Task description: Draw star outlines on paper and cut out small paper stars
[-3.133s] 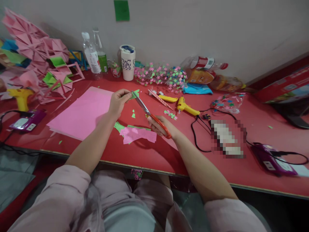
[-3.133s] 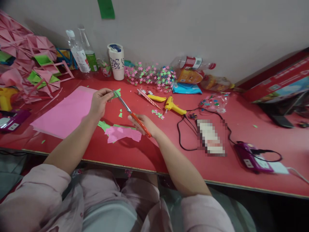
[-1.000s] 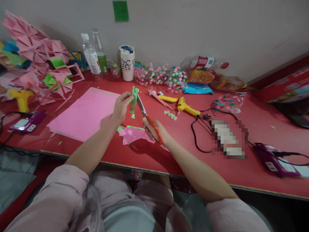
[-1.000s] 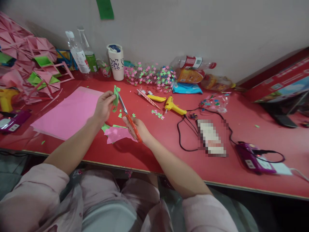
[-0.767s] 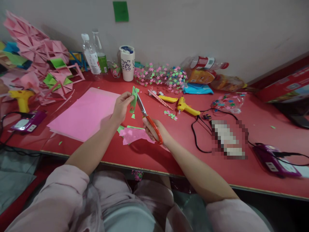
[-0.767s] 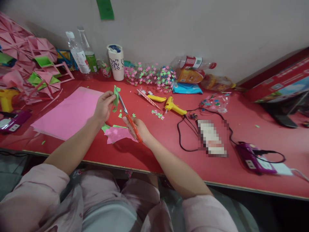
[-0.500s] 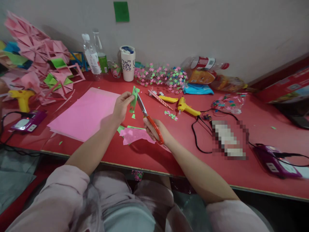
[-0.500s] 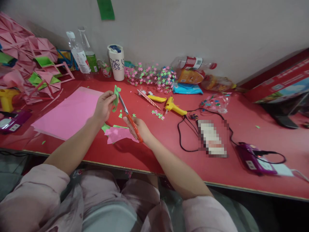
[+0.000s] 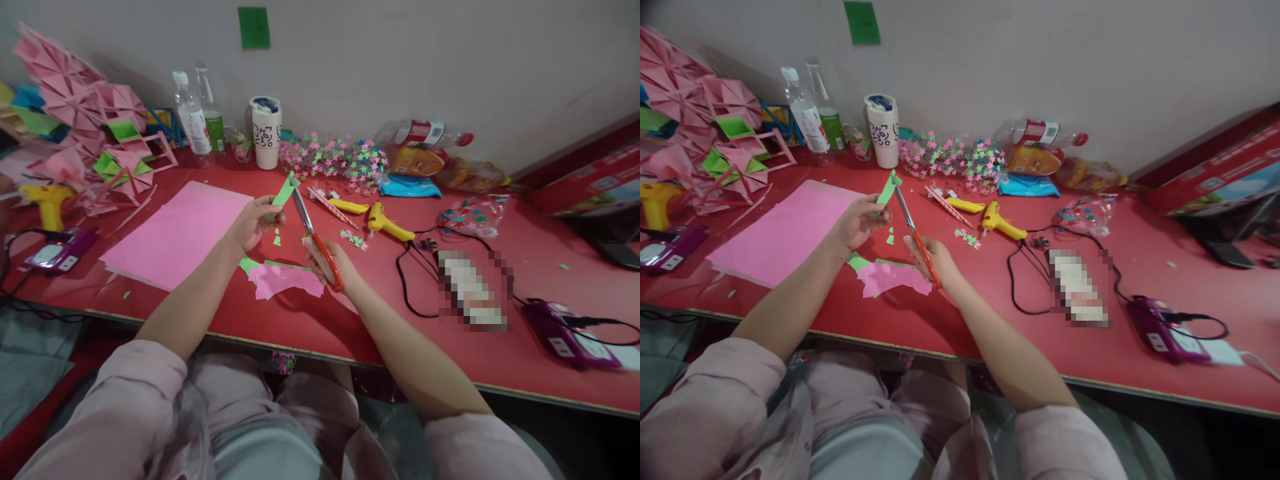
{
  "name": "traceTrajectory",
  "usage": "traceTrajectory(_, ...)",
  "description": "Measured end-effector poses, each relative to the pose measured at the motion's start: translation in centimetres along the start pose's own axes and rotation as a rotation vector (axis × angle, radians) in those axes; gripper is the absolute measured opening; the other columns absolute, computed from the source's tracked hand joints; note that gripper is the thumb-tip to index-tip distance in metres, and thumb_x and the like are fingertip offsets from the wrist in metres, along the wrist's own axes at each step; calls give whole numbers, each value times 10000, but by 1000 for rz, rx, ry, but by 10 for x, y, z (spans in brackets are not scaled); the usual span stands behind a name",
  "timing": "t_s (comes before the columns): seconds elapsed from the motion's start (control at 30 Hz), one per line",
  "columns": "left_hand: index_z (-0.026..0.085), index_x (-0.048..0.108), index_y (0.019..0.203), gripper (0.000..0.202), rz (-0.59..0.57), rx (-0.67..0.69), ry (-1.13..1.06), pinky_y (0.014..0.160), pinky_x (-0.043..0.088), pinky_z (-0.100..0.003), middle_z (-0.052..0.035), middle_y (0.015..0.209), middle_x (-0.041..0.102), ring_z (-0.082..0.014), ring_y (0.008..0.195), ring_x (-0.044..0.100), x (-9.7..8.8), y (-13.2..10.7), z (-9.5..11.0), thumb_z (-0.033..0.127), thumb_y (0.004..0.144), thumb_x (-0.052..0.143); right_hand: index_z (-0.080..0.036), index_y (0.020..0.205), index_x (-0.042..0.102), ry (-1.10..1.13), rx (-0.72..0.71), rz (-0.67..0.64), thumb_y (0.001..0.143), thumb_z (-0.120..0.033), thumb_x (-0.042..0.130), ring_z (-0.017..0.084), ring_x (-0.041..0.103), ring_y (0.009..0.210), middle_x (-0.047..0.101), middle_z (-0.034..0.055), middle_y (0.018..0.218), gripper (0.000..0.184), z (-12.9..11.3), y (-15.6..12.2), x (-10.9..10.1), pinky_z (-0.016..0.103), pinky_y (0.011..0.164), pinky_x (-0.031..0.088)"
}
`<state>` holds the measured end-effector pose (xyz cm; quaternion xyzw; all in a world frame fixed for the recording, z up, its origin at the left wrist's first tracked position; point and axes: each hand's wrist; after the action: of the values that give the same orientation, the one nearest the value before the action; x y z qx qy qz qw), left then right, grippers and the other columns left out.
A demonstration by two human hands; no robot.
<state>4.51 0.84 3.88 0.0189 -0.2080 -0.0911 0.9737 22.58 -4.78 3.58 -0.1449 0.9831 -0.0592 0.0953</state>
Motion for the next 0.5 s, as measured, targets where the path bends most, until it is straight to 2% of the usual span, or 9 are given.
traceTrajectory(0.1, 172, 503, 606, 153, 7, -15, -125, 582, 457, -193, 45, 532, 540, -57, 523, 530, -4, 3, -3, 170, 630, 654, -213, 632, 411, 14, -10, 28, 747, -656, 573, 51, 283, 261, 326, -92, 382, 486, 3, 3, -2, 205, 262, 237)
traceTrajectory(0.27, 187, 516, 619, 124, 190, 8, -257, 659, 509, -248, 15, 569, 563, -90, 574, 580, -11, 11, -4, 213, 710, 597, -221, 615, 357, 39, -15, 6, 710, -668, 604, 46, 274, 270, 303, -102, 374, 520, 5, 4, 0, 200, 274, 255)
traceTrajectory(0.3, 186, 526, 627, 136, 199, 2, -262, 679, 515, -262, 2, 587, 579, -100, 595, 594, -11, 11, -4, 245, 732, 588, -223, 618, 345, 49, -13, 7, 710, -670, 601, 46, 271, 270, 302, -104, 371, 523, 5, 3, 1, 199, 275, 260)
traceTrajectory(0.37, 175, 565, 662, 184, 122, -56, -263, 699, 515, -277, -20, 627, 606, -116, 629, 612, -9, 10, -5, 327, 765, 576, -225, 630, 337, 59, -22, 17, 721, -667, 589, 47, 273, 269, 309, -105, 366, 517, 5, 2, 3, 197, 276, 261)
traceTrajectory(0.5, 140, 650, 768, 275, -175, -234, -170, 694, 493, -268, -34, 677, 633, -122, 658, 613, 4, 2, -12, 408, 773, 593, -217, 645, 369, 49, -59, 51, 759, -654, 548, 48, 282, 267, 328, -102, 364, 486, 4, 1, 5, 193, 281, 256)
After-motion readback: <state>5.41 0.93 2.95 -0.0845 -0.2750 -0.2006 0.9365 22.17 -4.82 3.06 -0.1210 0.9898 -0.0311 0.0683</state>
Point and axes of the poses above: each hand's wrist, its own y-axis towards the middle knuckle, its own x-axis out of the palm, z = x × y
